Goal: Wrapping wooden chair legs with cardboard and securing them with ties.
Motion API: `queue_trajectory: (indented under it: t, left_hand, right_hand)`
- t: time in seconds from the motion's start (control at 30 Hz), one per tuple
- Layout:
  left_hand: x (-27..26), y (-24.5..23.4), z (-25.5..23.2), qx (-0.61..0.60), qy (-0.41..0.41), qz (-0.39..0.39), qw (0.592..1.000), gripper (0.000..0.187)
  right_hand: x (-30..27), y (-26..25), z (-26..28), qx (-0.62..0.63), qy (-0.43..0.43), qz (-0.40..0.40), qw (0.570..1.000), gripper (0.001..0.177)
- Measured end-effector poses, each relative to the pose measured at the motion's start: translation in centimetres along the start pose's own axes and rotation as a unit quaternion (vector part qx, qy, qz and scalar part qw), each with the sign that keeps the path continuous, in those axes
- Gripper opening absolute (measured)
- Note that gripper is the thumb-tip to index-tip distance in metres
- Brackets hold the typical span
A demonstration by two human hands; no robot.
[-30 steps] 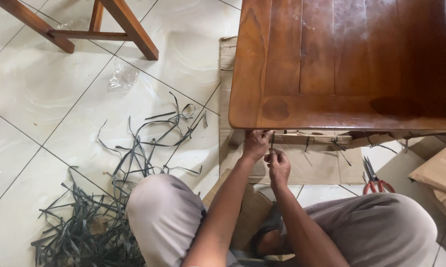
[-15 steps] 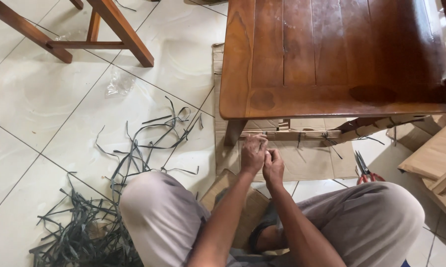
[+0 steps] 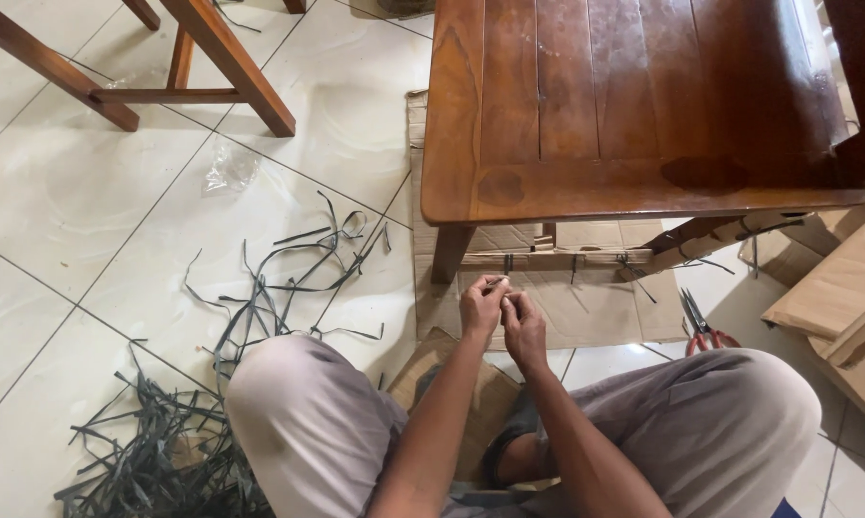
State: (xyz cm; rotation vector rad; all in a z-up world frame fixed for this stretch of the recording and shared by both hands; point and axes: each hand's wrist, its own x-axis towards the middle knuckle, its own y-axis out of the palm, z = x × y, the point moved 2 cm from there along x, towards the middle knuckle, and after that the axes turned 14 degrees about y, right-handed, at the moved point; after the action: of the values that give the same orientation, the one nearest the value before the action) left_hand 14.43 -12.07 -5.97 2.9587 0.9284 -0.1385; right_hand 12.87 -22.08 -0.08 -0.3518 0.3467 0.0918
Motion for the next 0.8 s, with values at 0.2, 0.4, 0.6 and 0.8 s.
queue_trajectory:
  t: [0.2,0.4,0.6,0.8]
  left_hand:
    - [-1.8,-1.0,-4.4,0.074,0.041,-0.006,0.996,0.013]
    - [-2.5,-1.2,-5.5,0.123,0.092,0.0,0.988,0.012]
    - [-2.4,-1.3,-5.8,0.152,0.066,0.028,0.986,0.015]
    - [-1.2,-0.9,-0.6,0.104,-0.036,0.081,0.991,0.032]
  right_hand:
    - [1.2,-1.0,-0.1,-0.05,0.019,-0.138,0.989,0.024]
    - [5.6,-0.3,0.4,-0.025,0.091,-0.057,0.994,0.024]
    - [8.6,0.2,-0.8,0.058,0.116,0.03,0.991,0.022]
    - [6.6,-0.5,1.2,0.119,0.067,0.05,0.989,0.013]
